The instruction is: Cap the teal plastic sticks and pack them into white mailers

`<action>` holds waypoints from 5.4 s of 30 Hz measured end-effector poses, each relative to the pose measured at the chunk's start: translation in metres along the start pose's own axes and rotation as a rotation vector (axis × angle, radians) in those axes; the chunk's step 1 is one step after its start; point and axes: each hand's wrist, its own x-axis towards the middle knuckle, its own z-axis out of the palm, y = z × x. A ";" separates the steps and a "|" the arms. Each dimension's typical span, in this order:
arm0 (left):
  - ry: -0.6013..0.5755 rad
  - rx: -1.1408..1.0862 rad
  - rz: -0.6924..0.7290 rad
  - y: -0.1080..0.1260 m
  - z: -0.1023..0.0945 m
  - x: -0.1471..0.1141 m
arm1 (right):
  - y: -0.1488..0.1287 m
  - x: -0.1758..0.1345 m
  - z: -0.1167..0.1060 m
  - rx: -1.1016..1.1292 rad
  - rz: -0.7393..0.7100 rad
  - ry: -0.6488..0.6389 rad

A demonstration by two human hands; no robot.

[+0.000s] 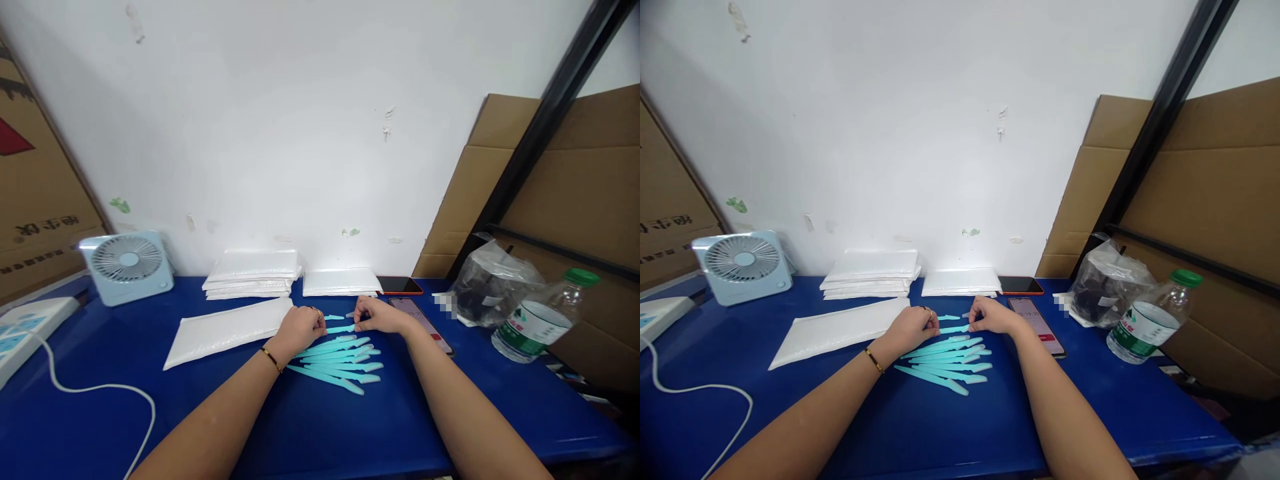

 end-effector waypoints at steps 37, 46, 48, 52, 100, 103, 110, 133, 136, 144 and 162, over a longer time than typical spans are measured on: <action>-0.092 -0.112 -0.013 -0.004 -0.008 -0.007 | -0.012 -0.018 -0.014 -0.018 0.026 -0.174; -0.110 -0.067 -0.049 -0.019 -0.012 -0.005 | -0.002 -0.012 -0.011 0.010 0.046 -0.016; -0.076 -0.055 -0.096 -0.025 -0.016 -0.005 | 0.002 -0.013 -0.014 -0.011 0.090 0.083; 0.014 -0.048 -0.107 -0.023 -0.018 -0.008 | -0.006 -0.014 -0.013 -0.009 0.058 0.110; -0.095 0.051 0.037 0.015 -0.008 -0.011 | -0.012 -0.027 -0.017 -0.077 0.074 -0.169; -0.135 0.039 -0.005 0.018 -0.002 -0.012 | -0.027 -0.026 -0.011 -0.109 0.083 -0.261; -0.096 0.014 -0.100 -0.007 -0.014 -0.010 | -0.013 -0.022 -0.013 -0.130 0.063 -0.086; -0.089 0.015 -0.117 -0.004 -0.019 -0.013 | -0.017 -0.024 -0.016 -0.117 0.101 0.052; -0.116 -0.026 -0.044 0.005 -0.020 -0.017 | -0.021 -0.029 -0.019 -0.098 0.061 -0.032; -0.236 0.006 -0.046 0.023 -0.014 -0.021 | -0.046 -0.027 -0.006 -0.150 0.038 -0.317; -0.321 -0.099 0.050 0.022 -0.024 -0.026 | -0.031 -0.033 -0.018 -0.044 0.029 -0.116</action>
